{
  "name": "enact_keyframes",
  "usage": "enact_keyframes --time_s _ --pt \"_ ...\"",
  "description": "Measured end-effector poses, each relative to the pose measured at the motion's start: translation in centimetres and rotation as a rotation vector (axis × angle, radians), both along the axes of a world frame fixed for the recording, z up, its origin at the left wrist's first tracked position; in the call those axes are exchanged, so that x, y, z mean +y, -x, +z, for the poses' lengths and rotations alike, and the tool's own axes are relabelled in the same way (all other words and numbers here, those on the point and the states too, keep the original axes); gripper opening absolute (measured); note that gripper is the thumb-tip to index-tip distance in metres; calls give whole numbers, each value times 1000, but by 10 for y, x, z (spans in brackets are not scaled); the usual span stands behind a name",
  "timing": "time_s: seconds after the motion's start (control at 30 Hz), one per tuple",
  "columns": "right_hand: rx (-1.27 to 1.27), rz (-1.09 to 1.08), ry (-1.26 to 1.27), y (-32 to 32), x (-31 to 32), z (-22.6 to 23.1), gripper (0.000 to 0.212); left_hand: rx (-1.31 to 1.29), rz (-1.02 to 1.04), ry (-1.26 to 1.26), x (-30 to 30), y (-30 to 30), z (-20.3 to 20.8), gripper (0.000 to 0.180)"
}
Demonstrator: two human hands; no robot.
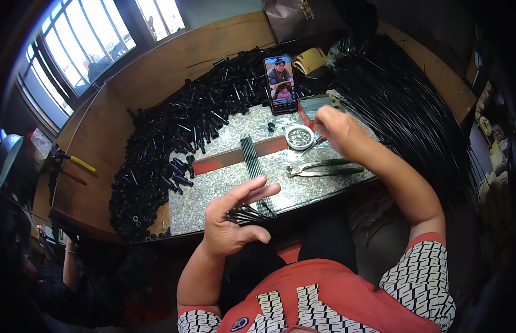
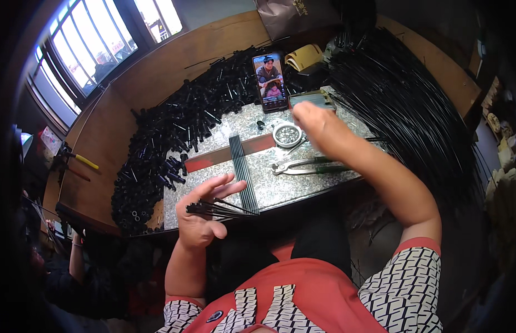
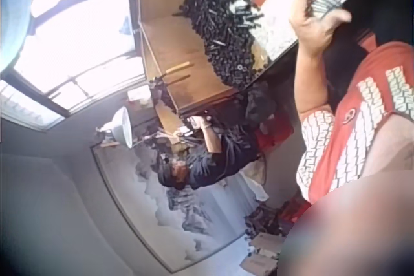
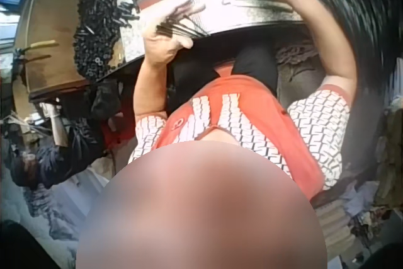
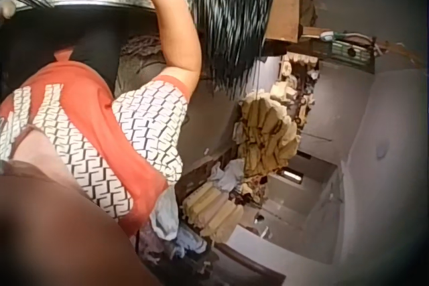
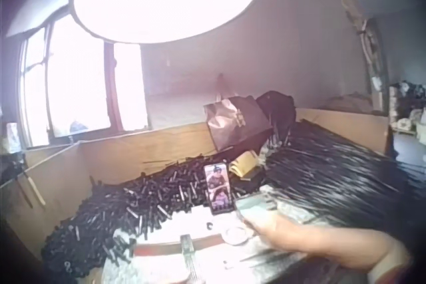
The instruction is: The recorder is assembling black bristles into a plastic mounting base and using pliers to secure or trim them.
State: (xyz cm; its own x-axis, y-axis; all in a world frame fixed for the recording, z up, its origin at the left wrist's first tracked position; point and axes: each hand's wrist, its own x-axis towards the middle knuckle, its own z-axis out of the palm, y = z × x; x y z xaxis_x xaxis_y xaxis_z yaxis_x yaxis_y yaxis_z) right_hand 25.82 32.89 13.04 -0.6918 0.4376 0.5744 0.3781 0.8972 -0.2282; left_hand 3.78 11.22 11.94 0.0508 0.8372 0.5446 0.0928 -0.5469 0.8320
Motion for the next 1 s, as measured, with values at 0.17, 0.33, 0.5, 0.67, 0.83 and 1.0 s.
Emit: enact_keyframes --time_s 0.17,0.33,0.5,0.67,0.83,1.0 --pt "66 271 -102 0 -81 26 34 23 -3 -164 5 -2 19 47" --pt "139 415 -255 -4 -118 47 41 190 153 -287 2 -15 29 23" --pt "87 414 -256 -4 -132 56 36 288 230 -405 -1 -13 34 16" --pt "51 348 -298 -3 -131 55 37 274 263 -357 -5 -12 33 13" --pt "52 376 -312 0 -131 52 40 284 260 -371 -6 -12 35 12" --pt "52 370 -340 1 -131 53 42 284 262 -350 -7 -11 35 12"
